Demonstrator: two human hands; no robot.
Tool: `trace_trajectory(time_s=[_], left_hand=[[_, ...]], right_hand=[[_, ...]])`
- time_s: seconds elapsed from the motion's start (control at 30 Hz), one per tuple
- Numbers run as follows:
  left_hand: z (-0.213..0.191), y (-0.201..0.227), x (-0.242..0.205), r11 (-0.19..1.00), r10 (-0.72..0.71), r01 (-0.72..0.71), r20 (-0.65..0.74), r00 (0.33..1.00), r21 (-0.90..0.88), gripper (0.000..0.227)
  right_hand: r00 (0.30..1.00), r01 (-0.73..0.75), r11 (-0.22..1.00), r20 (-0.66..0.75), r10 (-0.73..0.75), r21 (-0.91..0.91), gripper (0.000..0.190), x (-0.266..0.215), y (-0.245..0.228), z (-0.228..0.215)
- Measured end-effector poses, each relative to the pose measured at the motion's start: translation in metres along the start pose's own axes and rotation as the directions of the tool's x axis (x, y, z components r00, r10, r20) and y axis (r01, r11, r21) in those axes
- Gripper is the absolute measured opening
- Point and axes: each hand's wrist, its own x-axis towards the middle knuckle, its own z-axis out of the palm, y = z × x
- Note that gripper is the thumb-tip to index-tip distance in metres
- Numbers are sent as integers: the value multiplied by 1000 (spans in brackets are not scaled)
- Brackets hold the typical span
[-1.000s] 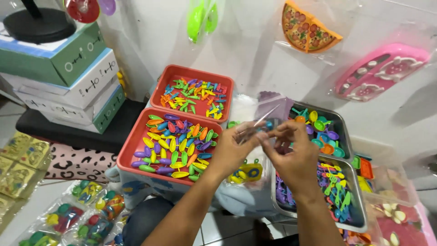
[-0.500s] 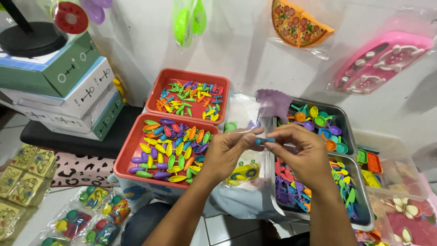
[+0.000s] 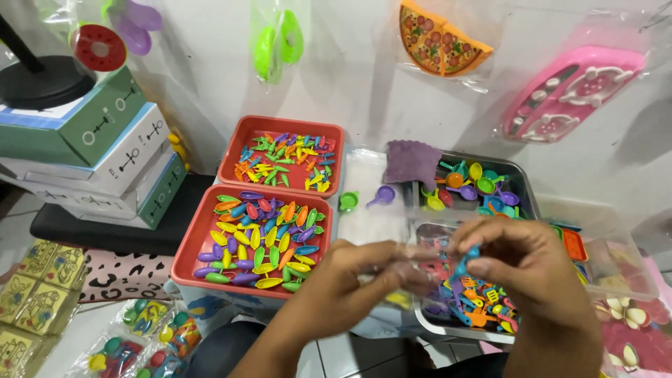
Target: Cleaning small plastic toy pieces with a cloth and sorting them into trays or packing them.
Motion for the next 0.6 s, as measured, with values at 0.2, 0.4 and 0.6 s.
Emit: trace_trajectory(time_s=[0.2, 0.4, 0.6], left_hand=[[-1, -43, 10, 924, -325, 311, -26, 945, -223, 32], [-4, -115, 19, 913, -275, 179, -228, 934, -366, 24], [0, -128, 19, 924, -256, 148, -284, 924, -352, 22]], right_hand=[[971, -209, 950, -162, 174, -233, 21, 14, 8, 1], [971, -127, 981, -222, 92, -149, 18, 39, 74, -10], [951, 35, 988, -298, -78, -149, 20, 52, 61, 5]])
